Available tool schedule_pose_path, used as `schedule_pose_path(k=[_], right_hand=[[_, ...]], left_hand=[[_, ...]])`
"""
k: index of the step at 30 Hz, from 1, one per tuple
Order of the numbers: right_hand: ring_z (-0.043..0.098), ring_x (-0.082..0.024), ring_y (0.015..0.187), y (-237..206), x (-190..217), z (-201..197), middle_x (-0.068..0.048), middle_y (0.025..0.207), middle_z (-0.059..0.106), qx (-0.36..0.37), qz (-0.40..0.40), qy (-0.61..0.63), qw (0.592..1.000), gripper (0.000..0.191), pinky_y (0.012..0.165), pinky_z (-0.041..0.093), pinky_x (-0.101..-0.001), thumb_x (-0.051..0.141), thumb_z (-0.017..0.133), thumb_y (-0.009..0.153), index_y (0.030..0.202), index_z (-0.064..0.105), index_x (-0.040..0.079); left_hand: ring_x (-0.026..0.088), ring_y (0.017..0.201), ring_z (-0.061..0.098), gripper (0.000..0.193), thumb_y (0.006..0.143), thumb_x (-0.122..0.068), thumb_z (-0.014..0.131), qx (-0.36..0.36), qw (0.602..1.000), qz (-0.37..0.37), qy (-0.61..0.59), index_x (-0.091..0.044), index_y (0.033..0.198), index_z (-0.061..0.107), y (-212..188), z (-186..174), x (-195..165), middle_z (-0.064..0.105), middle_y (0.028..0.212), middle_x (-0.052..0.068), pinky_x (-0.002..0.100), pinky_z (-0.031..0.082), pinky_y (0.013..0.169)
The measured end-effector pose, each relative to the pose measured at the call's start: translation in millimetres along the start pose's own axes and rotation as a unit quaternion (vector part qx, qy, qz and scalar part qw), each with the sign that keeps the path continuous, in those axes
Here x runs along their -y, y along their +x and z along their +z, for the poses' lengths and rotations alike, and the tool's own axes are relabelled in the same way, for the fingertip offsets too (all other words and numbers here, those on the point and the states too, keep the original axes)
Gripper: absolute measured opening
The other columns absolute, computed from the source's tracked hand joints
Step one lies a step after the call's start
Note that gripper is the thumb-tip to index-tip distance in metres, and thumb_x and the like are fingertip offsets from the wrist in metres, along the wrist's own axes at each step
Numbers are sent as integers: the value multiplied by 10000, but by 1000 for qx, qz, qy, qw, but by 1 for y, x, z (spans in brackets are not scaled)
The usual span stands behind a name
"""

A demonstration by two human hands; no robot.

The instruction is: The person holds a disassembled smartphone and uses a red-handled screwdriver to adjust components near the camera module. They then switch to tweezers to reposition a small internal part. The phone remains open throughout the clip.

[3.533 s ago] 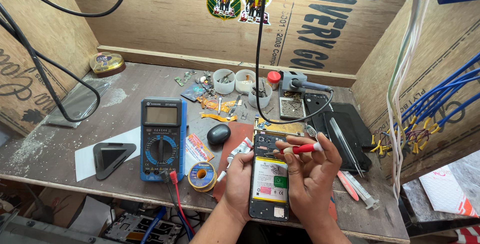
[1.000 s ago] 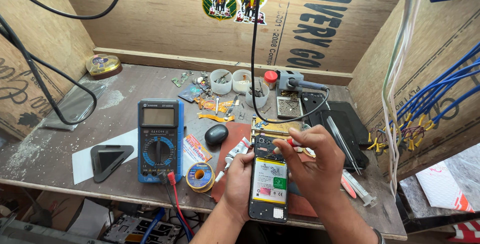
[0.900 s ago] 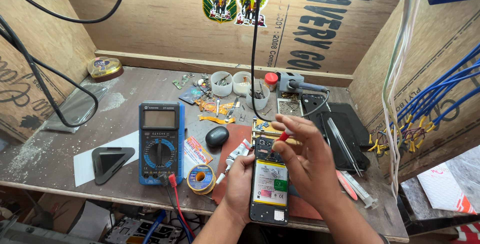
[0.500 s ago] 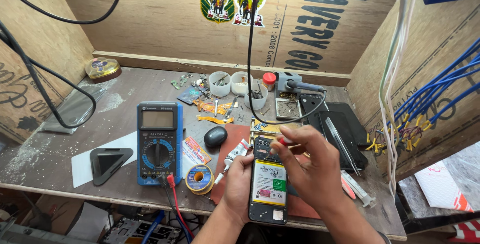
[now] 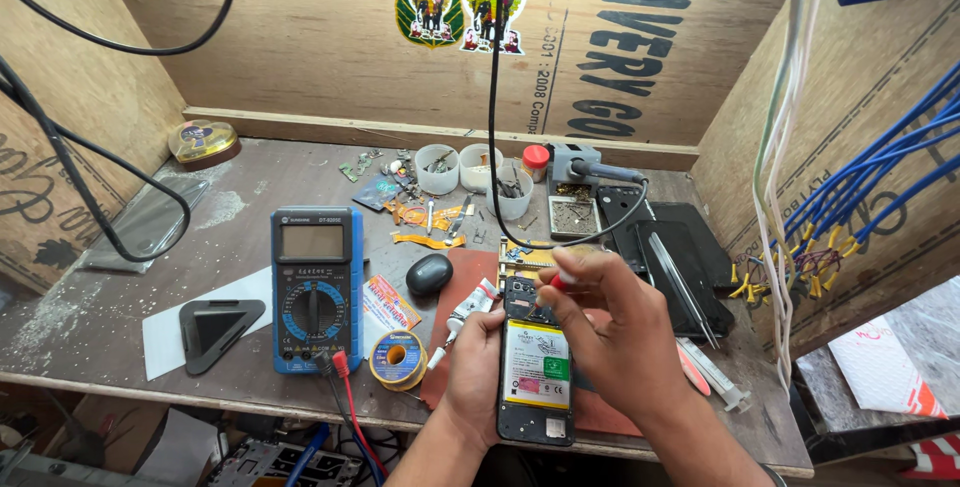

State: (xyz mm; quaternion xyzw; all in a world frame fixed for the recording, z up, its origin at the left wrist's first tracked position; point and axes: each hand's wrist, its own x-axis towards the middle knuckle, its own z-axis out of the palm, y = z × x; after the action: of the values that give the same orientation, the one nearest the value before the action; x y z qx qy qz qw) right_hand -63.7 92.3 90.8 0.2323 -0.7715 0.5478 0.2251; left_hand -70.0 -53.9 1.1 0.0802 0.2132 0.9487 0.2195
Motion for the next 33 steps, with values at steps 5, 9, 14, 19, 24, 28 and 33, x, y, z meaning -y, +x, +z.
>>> schedule_pose_path(k=[5, 9, 14, 19, 24, 28, 33], right_hand=[[759, -141, 874, -4, -4, 1, -102, 1015, 728, -46, -42, -84, 994, 415, 728, 661, -283, 118, 842, 830, 1152, 594, 34], [790, -129, 884, -13, -5, 0, -70, 998, 756, -16, 0, -34, 999, 411, 689, 660, -279, 137, 778, 886, 1220, 552, 59], [796, -184, 874, -19, -6, -2, -89, 962, 752, -68, 40, -33, 996, 504, 541, 653, -308, 106, 770, 871, 1306, 518, 80], [733, -228, 1019, -30, -15, -23, -151, 1233, 617, -216, 28, 182, 959, 491, 817, 679, -369, 65, 546, 1048, 1501, 355, 63], [693, -245, 1052, -52, -35, -23, -165, 1264, 610, -200, 135, 172, 955, 498, 836, 652, -390, 70, 500, 1032, 1501, 333, 60], [711, -249, 1115, -68, -48, -9, -176, 1272, 631, -137, 118, 157, 971, 470, 878, 651, -381, 53, 500, 1022, 1465, 346, 53], [721, -246, 1134, -71, -57, -1, -175, 1271, 641, -101, 113, 143, 978, 439, 904, 649, -373, 36, 512, 1016, 1439, 395, 55]], left_hand=[[263, 947, 733, 563, 981, -356, 308, -11, 1000, -19, -18, -11, 1348, 559, -2, 1, 1, 722, 1140, 159, 406, 611, 847], [264, 987, 728, 539, 1005, -338, 310, 21, 1000, -5, -14, -32, 1365, 570, -2, 4, 4, 711, 1168, 159, 412, 604, 876], [325, 1052, 703, 605, 1017, -343, 295, 64, 998, -1, -1, 45, 1418, 530, -4, 13, -1, 690, 1217, 210, 431, 593, 937], [389, 1215, 639, 683, 970, -314, 331, 108, 986, 64, -108, 132, 1480, 415, -7, 23, -4, 569, 1396, 301, 470, 534, 1066], [400, 1330, 552, 656, 940, -260, 411, 95, 964, 137, -206, 81, 1500, 391, -7, 21, -9, 461, 1509, 305, 515, 494, 1089], [416, 1362, 514, 633, 982, -248, 436, 104, 960, 164, -203, 58, 1534, 385, -8, 17, -8, 432, 1545, 321, 535, 480, 1104], [417, 1363, 518, 642, 948, -247, 462, 121, 958, 173, -196, 12, 1532, 398, -7, 17, -9, 415, 1554, 326, 537, 483, 1107]])
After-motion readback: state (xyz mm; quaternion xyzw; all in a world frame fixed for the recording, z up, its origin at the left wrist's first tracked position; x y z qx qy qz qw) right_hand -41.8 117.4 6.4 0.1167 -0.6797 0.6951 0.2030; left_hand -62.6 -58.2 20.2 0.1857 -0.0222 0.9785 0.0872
